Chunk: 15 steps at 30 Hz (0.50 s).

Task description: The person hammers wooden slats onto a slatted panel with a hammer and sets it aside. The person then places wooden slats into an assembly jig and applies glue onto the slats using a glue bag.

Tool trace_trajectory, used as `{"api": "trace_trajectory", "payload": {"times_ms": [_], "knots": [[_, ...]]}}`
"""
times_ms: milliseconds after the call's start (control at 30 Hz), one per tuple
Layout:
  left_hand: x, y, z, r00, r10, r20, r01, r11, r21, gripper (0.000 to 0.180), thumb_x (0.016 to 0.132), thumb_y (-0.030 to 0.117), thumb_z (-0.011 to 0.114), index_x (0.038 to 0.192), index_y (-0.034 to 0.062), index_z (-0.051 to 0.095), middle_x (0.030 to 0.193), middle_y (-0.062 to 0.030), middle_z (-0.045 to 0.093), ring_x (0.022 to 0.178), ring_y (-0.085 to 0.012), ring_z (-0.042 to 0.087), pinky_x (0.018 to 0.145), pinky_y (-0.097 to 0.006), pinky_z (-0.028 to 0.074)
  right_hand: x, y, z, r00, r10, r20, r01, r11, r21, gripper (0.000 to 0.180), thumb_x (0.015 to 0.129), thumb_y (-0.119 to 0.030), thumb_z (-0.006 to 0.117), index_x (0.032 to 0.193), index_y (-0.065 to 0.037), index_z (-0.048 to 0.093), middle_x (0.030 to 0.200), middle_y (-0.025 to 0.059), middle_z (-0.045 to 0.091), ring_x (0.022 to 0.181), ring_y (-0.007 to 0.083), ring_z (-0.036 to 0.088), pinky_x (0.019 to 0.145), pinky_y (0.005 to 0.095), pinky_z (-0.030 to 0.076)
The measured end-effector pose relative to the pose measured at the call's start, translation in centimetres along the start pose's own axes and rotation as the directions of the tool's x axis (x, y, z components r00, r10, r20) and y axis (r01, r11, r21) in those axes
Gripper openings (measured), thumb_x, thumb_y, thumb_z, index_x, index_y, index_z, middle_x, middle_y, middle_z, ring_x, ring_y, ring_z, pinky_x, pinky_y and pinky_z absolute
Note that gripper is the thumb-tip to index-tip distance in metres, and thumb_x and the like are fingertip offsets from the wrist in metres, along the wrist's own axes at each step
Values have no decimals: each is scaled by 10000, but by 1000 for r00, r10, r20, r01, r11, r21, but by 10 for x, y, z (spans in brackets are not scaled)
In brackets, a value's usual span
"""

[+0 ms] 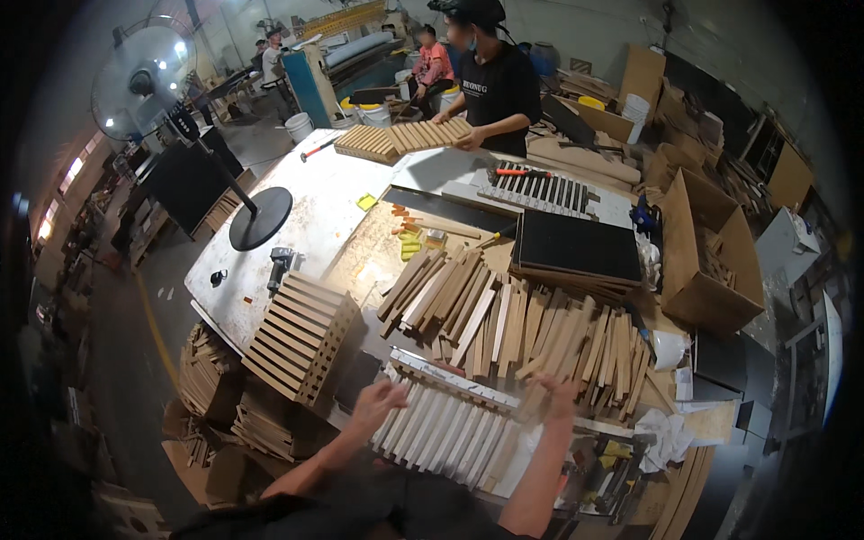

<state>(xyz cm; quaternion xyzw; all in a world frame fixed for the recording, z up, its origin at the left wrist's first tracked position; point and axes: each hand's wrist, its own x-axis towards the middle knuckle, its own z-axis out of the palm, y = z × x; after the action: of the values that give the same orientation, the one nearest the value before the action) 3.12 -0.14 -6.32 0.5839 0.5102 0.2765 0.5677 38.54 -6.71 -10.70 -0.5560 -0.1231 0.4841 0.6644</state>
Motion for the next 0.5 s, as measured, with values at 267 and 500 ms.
{"api": "trace_trajectory", "payload": {"times_ms": [267, 500], "knots": [[19, 43, 26, 754, 40, 656, 440, 711, -548, 600, 872, 429, 674, 1287, 33, 497, 1084, -88, 615, 988, -174, 606, 845, -333, 510, -163, 38, 155, 930, 175, 324, -220, 970, 107, 500, 680, 3, 743, 1134, 39, 534, 875, 127, 648, 730, 262, 688, 662, 387, 584], [10, -4, -54, 816, -55, 576, 254, 928, -271, 571, 755, 246, 774, 1218, -1, 549, 1011, -82, 630, 916, -172, 596, 798, -318, 493, -212, 107, 237, 900, 397, 181, -413, 909, 63, 430, 789, -88, 748, 1163, 14, 562, 1025, 113, 642, 805, 223, 670, 726, 328, 551]]}}
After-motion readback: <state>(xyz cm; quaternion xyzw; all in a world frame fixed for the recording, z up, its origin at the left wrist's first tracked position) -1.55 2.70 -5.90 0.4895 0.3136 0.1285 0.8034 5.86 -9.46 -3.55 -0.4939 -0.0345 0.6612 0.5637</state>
